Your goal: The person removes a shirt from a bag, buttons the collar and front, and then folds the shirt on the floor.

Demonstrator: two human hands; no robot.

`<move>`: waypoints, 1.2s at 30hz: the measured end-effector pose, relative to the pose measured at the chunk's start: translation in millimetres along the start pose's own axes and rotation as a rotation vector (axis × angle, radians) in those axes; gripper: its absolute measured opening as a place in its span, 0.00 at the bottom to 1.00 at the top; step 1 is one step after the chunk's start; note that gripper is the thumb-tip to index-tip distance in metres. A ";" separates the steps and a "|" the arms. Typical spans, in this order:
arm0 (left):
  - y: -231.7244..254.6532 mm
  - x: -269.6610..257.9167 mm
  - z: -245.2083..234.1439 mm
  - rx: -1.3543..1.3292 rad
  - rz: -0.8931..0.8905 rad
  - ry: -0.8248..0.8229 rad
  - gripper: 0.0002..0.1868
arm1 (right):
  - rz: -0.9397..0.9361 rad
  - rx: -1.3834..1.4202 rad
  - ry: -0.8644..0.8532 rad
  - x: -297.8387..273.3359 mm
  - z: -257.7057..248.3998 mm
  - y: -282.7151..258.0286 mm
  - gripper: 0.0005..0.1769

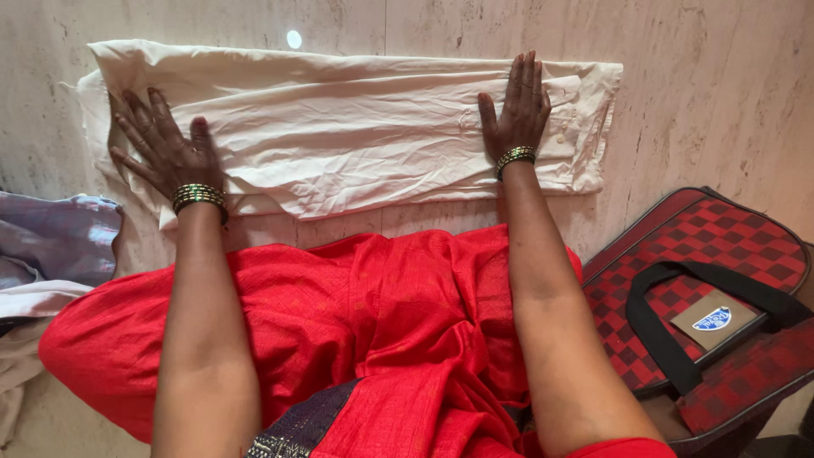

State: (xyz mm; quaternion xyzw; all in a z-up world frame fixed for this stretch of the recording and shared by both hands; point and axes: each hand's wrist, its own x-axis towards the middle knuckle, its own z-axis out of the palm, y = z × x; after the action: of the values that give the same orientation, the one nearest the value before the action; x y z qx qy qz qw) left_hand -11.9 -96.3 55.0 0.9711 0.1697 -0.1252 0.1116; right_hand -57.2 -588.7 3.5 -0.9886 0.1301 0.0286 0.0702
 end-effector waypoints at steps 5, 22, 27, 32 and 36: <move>61.5 -2.1 31.1 -0.104 0.161 0.165 0.35 | 0.004 -0.018 0.003 1.5 -0.5 -2.4 0.47; 41.3 21.5 -16.7 0.121 0.172 -0.228 0.49 | -0.001 -0.030 0.014 1.2 0.0 -2.1 0.46; 27.5 24.2 -12.0 0.053 0.131 -0.114 0.47 | -0.008 -0.017 0.020 1.8 -0.3 -2.4 0.46; 92.1 -35.0 56.0 0.036 0.540 -0.188 0.44 | -0.001 -0.033 0.019 3.6 9.3 4.8 0.46; 103.3 -51.7 70.6 0.005 0.646 -0.161 0.42 | 0.009 -0.057 0.023 6.6 16.2 7.4 0.47</move>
State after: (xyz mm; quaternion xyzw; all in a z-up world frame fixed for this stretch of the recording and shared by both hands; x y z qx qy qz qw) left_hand -36.6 -225.1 20.9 0.9620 -0.1564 -0.1601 0.1563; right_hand -53.4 -595.1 -13.9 -0.9899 0.1342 0.0213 0.0402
